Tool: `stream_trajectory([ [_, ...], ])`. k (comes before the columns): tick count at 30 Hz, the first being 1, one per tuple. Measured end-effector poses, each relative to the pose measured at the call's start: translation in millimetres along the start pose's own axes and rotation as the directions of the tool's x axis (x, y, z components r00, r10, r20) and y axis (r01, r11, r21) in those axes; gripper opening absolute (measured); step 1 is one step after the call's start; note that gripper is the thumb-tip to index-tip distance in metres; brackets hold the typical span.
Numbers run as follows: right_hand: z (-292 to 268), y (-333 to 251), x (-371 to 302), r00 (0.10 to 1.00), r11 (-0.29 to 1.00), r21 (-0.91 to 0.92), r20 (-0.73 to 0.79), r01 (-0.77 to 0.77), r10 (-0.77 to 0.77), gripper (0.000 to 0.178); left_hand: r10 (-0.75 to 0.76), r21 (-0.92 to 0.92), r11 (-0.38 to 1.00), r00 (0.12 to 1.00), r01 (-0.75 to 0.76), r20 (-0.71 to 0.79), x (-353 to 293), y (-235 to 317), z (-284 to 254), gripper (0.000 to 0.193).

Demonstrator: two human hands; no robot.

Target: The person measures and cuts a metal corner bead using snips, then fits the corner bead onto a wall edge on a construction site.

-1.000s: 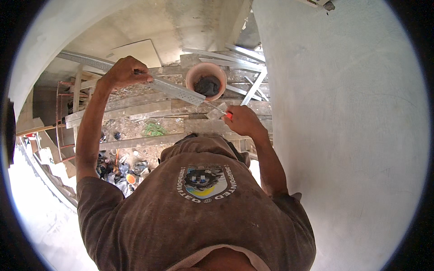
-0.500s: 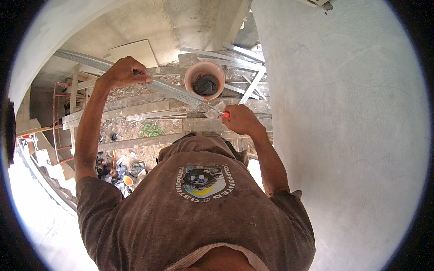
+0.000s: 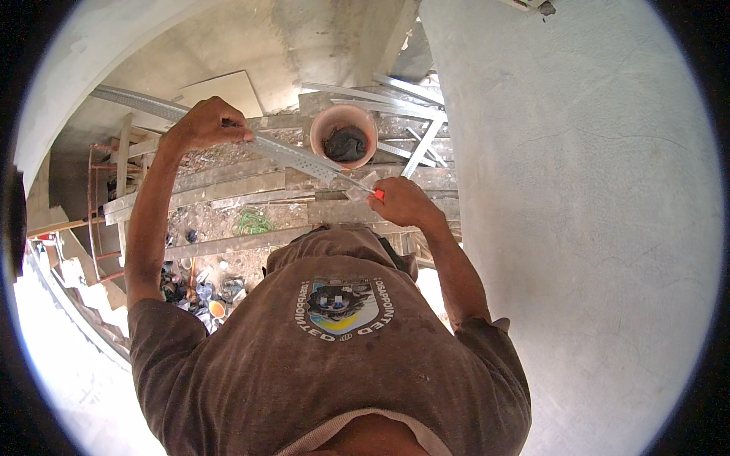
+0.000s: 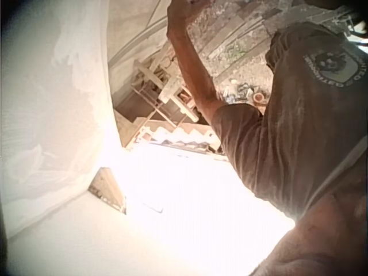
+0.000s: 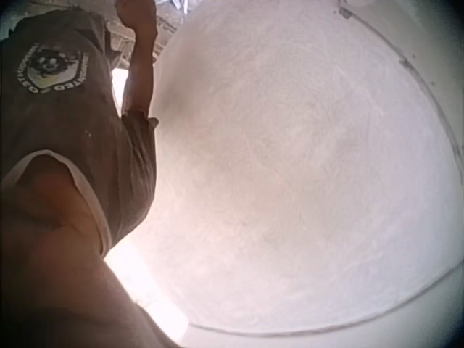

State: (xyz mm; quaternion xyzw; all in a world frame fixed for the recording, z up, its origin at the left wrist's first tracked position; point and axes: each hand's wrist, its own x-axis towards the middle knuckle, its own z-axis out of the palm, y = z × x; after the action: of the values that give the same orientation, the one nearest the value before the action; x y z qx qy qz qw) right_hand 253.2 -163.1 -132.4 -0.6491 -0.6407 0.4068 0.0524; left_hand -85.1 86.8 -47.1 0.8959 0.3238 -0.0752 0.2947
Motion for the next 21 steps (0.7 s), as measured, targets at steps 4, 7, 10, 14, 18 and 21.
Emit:
stream_trajectory([
  [4, 1, 0, 0, 1.000, 1.000, -0.004, 0.008, 0.013, -0.013, 0.034, -0.022, 0.025, 0.999, 0.999, 0.021, 0.038, 0, 3, -5, 0.036],
  [7, 3, 2, 1, 0.999, 0.999, -0.008, 0.011, 0.040, -0.040, 0.035, 0.011, 0.039, 0.999, 1.000, -0.011, 0.011, 0, -1, -3, 0.036],
  [10, 3, -1, 0, 1.000, 1.000, 0.024, 0.029, 0.011, -0.012, 0.035, 0.028, 0.048, 0.998, 1.000, -0.028, 0.000, 0, -6, -2, 0.036],
  [14, 5, -2, 2, 0.998, 1.000, 0.017, 0.052, -0.021, 0.020, 0.035, 0.028, 0.057, 0.998, 1.000, -0.028, 0.001, 1, -4, -4, 0.036],
  [18, 10, -3, -1, 1.000, 0.999, 0.053, 0.027, -0.002, 0.001, 0.037, 0.044, 0.056, 0.998, 0.998, -0.042, -0.034, 0, -7, -1, 0.034],
  [21, 15, -2, -3, 1.000, 0.997, 0.077, -0.006, 0.023, -0.022, 0.038, 0.070, 0.054, 0.996, 0.995, -0.067, -0.065, -1, -7, 0, 0.031],
])
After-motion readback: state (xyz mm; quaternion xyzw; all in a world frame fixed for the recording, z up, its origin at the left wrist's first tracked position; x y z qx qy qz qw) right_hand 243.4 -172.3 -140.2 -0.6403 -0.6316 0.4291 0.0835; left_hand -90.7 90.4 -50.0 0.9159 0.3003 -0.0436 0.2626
